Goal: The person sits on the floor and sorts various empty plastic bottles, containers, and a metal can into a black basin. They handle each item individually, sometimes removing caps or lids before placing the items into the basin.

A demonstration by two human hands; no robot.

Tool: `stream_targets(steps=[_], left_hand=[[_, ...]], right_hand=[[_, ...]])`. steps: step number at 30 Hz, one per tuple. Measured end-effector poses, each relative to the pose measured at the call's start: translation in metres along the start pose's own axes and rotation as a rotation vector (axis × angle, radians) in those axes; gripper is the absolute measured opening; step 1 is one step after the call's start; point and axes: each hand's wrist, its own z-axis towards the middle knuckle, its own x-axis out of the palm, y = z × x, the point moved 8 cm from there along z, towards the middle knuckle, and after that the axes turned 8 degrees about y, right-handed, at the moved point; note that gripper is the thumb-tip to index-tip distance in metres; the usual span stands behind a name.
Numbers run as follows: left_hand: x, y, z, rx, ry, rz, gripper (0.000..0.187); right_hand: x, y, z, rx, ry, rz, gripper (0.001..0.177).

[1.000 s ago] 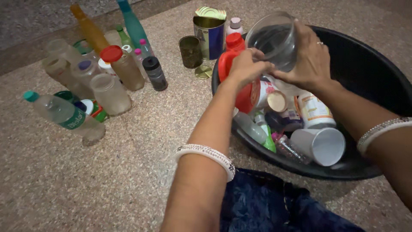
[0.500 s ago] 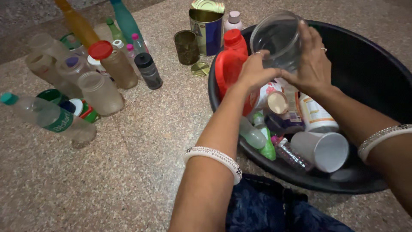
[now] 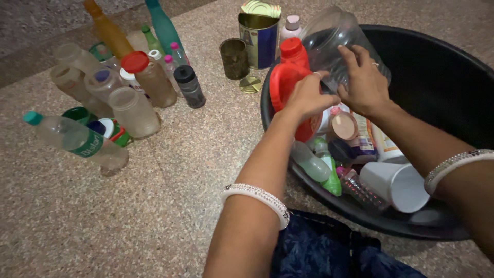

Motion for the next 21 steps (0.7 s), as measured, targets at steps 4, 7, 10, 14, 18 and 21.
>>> stream_targets(steps=[4,7,10,14,18,21], left_hand=[[-0.008,0.001,-0.011,-0.001,0.02,-0.016,0.066],[-0.016,0.003,-0.016,0.044,0.011,-0.024,0.055],[-0.024,0.009,-0.02,0.045,0.02,0.018,0.045],[-0.042,0.01,-0.029,0.072,-0.019,0.064,0.045],[-0.064,0.014,-0.04,-0.018,-0.053,0.142,0.045],[-0.074,0.013,-0.049,-0.026,-0.06,0.085,0.045]], right_hand=[[0.0,0.008,0.002,0.025,0.008,0.01,0.086],[0.003,0.013,0.002,0.028,0.045,0.028,0.077],[0.002,0.026,0.004,-0.045,0.032,-0.01,0.061],[-0.002,0.05,0.007,-0.125,-0.011,-0.075,0.029],[-0.007,0.08,0.014,-0.22,-0.028,-0.039,0.024],[-0.011,0.101,0.02,-0.255,-0.031,0.059,0.027]])
